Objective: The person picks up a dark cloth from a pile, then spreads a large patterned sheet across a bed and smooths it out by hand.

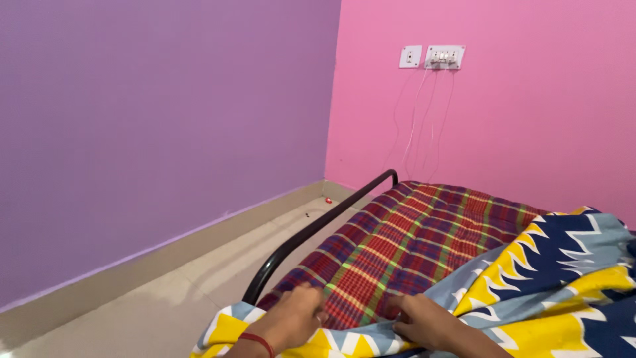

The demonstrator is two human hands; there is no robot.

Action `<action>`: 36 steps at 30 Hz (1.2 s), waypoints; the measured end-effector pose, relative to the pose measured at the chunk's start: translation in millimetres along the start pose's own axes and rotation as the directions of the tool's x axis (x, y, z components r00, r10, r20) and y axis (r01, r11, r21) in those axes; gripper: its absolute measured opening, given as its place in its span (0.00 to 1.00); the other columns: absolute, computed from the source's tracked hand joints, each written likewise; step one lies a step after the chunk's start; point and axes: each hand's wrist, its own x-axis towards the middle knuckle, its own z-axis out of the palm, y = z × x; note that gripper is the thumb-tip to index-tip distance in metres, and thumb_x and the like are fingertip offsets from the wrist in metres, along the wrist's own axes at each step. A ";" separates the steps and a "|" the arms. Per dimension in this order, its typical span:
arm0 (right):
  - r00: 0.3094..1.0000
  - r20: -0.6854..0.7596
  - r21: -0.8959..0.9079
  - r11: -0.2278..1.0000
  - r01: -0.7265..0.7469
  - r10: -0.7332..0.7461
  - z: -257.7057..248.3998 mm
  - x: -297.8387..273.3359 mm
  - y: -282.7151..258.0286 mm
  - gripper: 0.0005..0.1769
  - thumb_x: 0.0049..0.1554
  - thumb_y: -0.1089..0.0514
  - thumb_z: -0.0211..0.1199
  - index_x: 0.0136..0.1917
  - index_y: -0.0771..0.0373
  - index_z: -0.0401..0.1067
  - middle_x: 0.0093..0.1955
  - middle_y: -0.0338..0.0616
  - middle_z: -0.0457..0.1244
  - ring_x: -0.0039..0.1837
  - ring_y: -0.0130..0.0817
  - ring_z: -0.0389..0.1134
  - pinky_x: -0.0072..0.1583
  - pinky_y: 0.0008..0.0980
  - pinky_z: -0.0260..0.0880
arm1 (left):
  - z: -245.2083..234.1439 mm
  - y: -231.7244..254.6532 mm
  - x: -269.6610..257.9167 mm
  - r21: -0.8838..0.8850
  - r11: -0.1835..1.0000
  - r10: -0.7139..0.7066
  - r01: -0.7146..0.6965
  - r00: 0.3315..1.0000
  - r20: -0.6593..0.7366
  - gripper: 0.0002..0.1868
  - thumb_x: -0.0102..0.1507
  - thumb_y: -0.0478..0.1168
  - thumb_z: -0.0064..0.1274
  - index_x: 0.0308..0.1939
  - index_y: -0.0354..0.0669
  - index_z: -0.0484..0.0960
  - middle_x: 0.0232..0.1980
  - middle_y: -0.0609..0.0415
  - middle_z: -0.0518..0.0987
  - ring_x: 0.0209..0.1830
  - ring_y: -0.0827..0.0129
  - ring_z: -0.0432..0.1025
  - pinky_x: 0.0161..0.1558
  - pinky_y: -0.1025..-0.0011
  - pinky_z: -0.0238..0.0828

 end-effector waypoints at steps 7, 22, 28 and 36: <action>0.996 0.022 -0.085 0.993 0.084 -0.083 3.2 -7.1 -7.1 0.21 0.54 0.59 0.63 0.62 0.57 0.73 0.54 0.48 0.71 0.57 0.45 0.74 0.59 0.40 0.72 | -13.5 19.4 -3.4 -0.019 0.977 -0.195 0.214 0.923 0.332 0.19 0.58 0.55 0.67 0.41 0.45 0.89 0.47 0.46 0.85 0.49 0.60 0.80 0.55 0.66 0.73; 0.803 -0.595 -0.178 0.970 -0.164 0.027 -40.1 -2.3 -42.4 0.12 0.62 0.53 0.50 0.56 0.57 0.69 0.36 0.53 0.70 0.44 0.55 0.73 0.49 0.52 0.71 | -46.8 20.9 7.2 -0.040 0.989 -0.142 0.139 0.987 -0.081 0.15 0.53 0.48 0.69 0.40 0.45 0.88 0.45 0.46 0.84 0.51 0.54 0.78 0.54 0.61 0.74; 0.661 -0.750 0.201 0.944 0.260 -0.022 -29.9 48.4 -40.2 0.09 0.61 0.58 0.55 0.52 0.65 0.64 0.43 0.55 0.70 0.50 0.55 0.74 0.51 0.49 0.72 | -34.0 10.2 20.8 -0.053 0.976 -0.213 0.211 0.873 -0.439 0.14 0.67 0.44 0.53 0.47 0.36 0.81 0.43 0.36 0.83 0.48 0.41 0.77 0.51 0.51 0.73; 0.725 -0.581 -0.386 0.909 0.153 -0.369 -26.3 91.0 -65.5 0.58 0.43 0.47 0.71 0.80 0.54 0.46 0.78 0.60 0.49 0.80 0.64 0.44 0.72 0.76 0.35 | 50.3 -34.1 34.1 0.307 0.951 0.109 -0.041 0.972 -0.208 0.55 0.61 0.50 0.59 0.79 0.39 0.37 0.77 0.28 0.49 0.80 0.37 0.41 0.73 0.42 0.34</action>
